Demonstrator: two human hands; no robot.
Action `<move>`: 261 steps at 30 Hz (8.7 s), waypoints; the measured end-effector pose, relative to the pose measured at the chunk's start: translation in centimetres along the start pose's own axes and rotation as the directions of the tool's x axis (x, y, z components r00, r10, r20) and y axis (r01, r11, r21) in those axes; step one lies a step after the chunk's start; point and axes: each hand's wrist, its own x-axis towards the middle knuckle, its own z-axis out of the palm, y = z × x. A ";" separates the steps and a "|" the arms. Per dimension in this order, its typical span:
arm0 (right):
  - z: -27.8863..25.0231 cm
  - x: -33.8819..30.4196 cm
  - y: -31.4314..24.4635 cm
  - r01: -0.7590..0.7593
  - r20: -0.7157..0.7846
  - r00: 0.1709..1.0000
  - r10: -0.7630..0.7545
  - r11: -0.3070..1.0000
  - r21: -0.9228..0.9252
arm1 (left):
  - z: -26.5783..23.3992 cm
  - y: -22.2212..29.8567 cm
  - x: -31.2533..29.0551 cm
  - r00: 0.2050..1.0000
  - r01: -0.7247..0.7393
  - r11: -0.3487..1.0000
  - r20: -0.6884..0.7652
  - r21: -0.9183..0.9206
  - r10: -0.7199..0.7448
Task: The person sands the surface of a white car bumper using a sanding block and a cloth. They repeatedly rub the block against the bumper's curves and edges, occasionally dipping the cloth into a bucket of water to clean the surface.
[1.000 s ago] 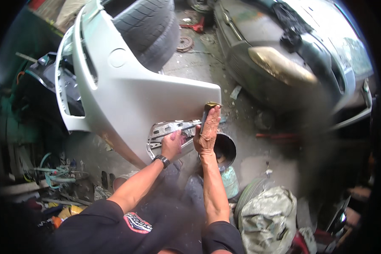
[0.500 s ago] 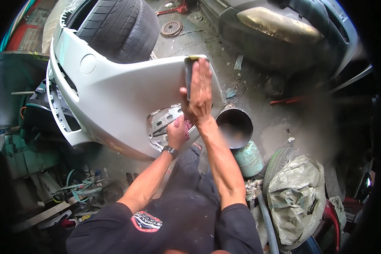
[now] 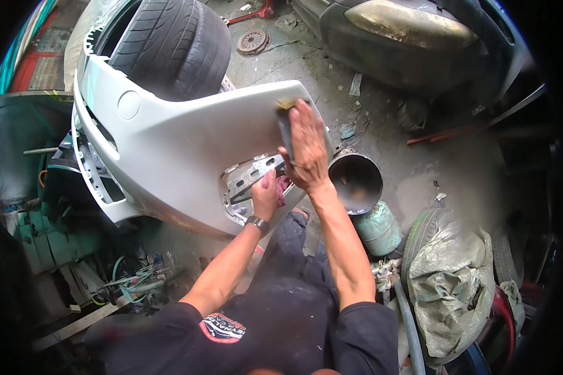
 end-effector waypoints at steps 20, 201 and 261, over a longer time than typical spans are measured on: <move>2.2 4.7 -3.9 -0.179 -0.233 0.951 0.201 0.977 0.115 | -0.1 0.7 -0.1 0.996 0.040 0.982 0.082 -0.182 -0.026; 0.1 4.1 -3.7 0.203 0.163 0.965 -0.206 0.978 0.039 | 0.0 0.9 -0.7 0.986 0.143 0.985 0.096 -0.101 -0.133; 1.0 6.1 -6.1 -0.053 -0.010 0.999 0.052 0.978 -0.204 | -0.9 2.1 -0.8 0.997 -0.061 0.978 0.028 -0.199 0.068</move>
